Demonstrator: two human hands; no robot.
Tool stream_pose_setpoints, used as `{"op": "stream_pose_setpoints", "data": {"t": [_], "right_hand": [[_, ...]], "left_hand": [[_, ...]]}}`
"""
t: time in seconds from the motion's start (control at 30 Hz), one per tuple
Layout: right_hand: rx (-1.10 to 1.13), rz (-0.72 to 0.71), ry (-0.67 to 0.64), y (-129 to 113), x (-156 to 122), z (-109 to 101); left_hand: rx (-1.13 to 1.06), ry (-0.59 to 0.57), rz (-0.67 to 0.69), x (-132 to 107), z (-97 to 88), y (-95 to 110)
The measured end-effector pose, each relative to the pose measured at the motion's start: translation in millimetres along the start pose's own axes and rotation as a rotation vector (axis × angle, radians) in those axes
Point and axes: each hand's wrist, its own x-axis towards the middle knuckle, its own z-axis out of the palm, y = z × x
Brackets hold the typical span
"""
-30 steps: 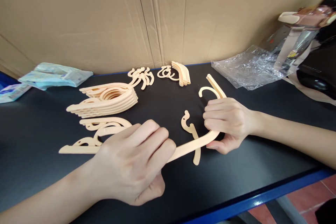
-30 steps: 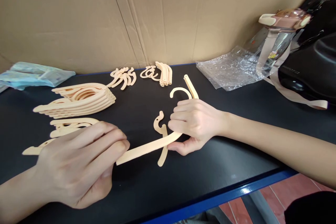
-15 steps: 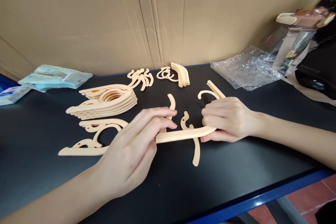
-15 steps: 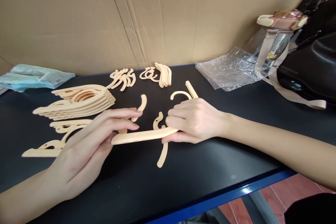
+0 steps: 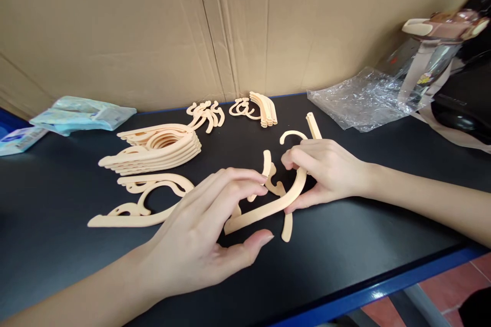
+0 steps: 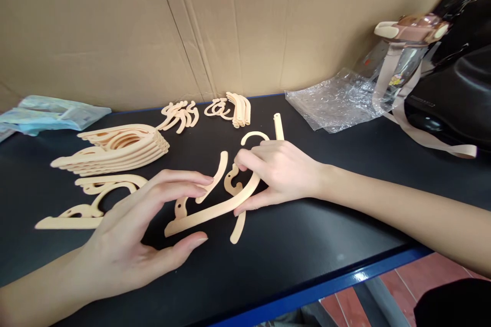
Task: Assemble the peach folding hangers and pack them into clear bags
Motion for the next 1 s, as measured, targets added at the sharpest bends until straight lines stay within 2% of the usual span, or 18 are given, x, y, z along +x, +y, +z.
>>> {"op": "stream_pose_setpoints", "data": {"t": [0.37,0.67,1.0], "right_hand": [[0.022,0.050,-0.004,-1.6,1.1,0.9],[0.055,0.038,-0.002,0.1,-0.3,2.6],[0.080,-0.020,0.040,2.2,-2.2,2.2]], "left_hand": [[0.105,-0.074,0.038,1.8,2.4,-1.3],[0.227,-0.088,0.248,6.2,-0.3,4.1],[0.308,-0.085,0.197,5.6,1.5,5.3]]}}
